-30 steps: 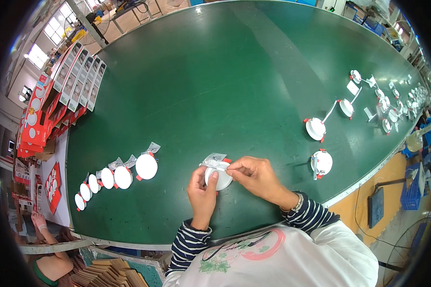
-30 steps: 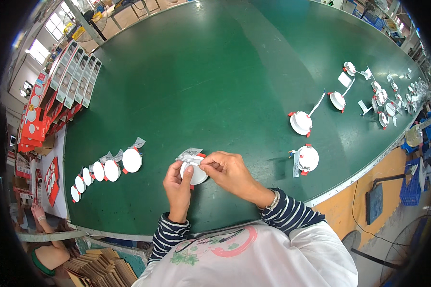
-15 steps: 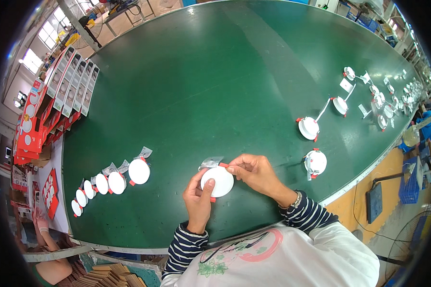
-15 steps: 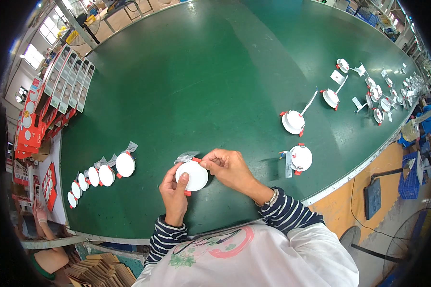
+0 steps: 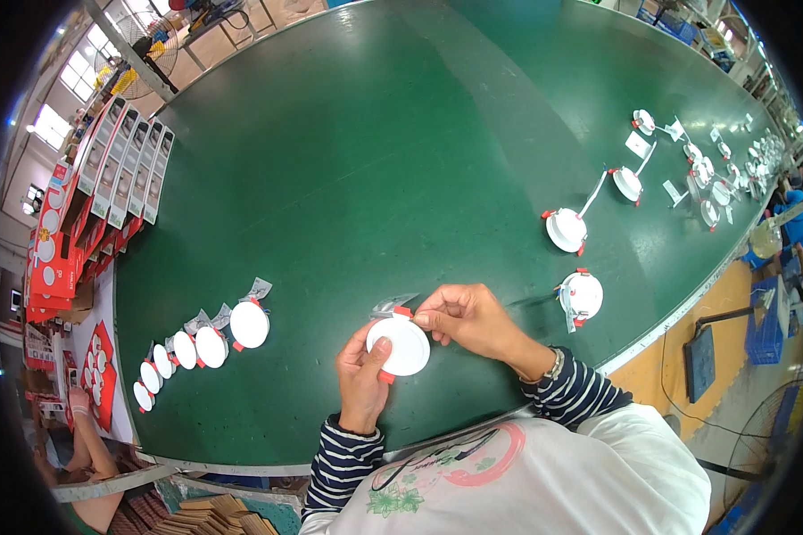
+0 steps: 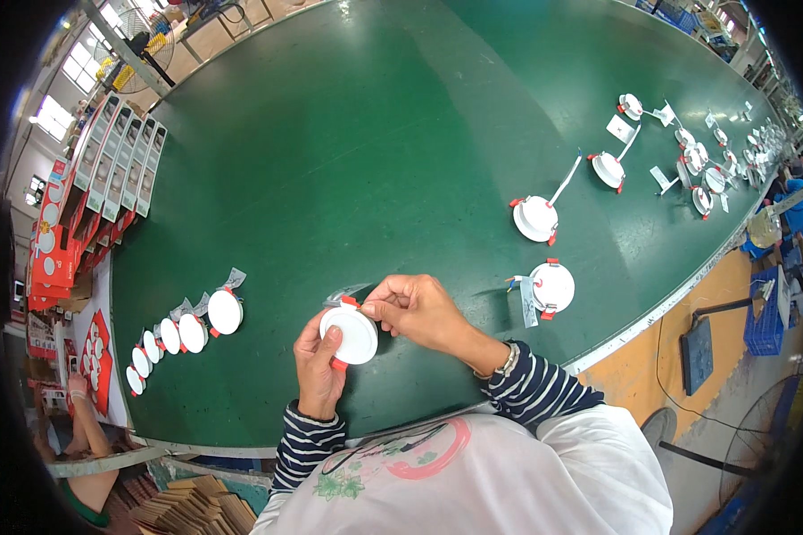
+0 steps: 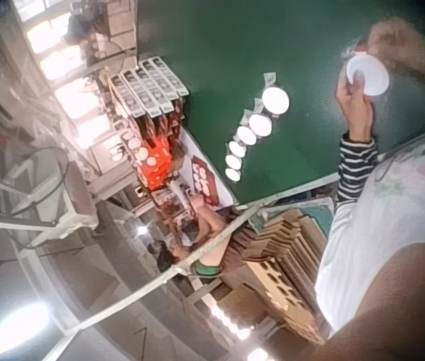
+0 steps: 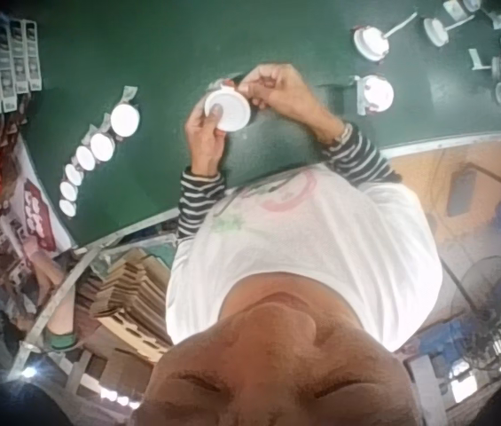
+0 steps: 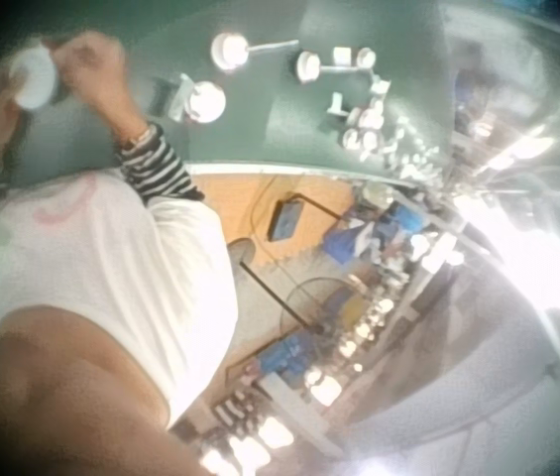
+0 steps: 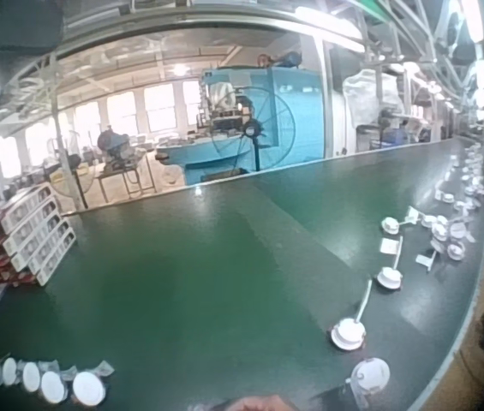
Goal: The person folds cardboard packaging inserts by hand, then takes small light fixtures from a conveyor belt, wraps their attached wires and tags around them, and lines the fixtures up on the table.
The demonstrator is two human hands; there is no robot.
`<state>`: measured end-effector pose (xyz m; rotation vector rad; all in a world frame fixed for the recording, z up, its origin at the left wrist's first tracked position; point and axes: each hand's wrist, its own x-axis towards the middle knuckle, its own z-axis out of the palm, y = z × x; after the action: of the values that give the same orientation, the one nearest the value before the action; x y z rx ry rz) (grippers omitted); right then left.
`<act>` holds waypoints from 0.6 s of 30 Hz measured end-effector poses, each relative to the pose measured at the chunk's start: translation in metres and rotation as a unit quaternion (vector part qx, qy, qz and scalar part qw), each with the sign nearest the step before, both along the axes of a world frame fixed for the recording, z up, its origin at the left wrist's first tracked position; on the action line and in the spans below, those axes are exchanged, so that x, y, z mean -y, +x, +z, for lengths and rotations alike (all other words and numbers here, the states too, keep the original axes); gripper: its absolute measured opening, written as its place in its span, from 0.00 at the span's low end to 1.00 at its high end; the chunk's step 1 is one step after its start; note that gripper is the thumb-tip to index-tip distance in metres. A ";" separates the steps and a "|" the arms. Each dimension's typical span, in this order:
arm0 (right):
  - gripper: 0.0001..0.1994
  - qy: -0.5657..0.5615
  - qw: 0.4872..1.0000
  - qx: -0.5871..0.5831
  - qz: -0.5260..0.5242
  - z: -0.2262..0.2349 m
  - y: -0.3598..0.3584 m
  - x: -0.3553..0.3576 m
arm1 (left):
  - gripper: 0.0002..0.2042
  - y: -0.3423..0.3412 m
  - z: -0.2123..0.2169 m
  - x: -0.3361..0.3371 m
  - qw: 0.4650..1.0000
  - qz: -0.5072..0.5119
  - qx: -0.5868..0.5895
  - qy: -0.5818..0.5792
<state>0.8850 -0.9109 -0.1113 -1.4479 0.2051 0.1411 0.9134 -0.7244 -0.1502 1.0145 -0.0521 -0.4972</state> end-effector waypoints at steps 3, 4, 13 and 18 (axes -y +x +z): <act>0.06 -0.077 0.997 -0.019 -0.023 -0.008 -0.003 -0.002 | 0.14 -0.002 -0.001 0.000 0.971 0.065 0.158 0.164; 0.06 -0.077 0.997 -0.020 -0.026 -0.007 -0.004 -0.002 | 0.13 -0.002 -0.001 -0.002 0.970 0.061 0.161 0.173; 0.07 0.145 0.987 -0.065 0.024 -0.007 -0.007 0.011 | 0.14 0.002 0.003 -0.006 0.999 -0.042 0.022 -0.013; 0.08 0.199 0.971 -0.099 0.084 0.001 -0.011 0.010 | 0.15 0.004 -0.010 -0.006 0.986 -0.105 -0.057 -0.114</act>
<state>0.8744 -0.9210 -0.1103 -1.0476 0.2025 0.4417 0.9175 -0.7183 -0.1597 0.7590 -0.1117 -0.7240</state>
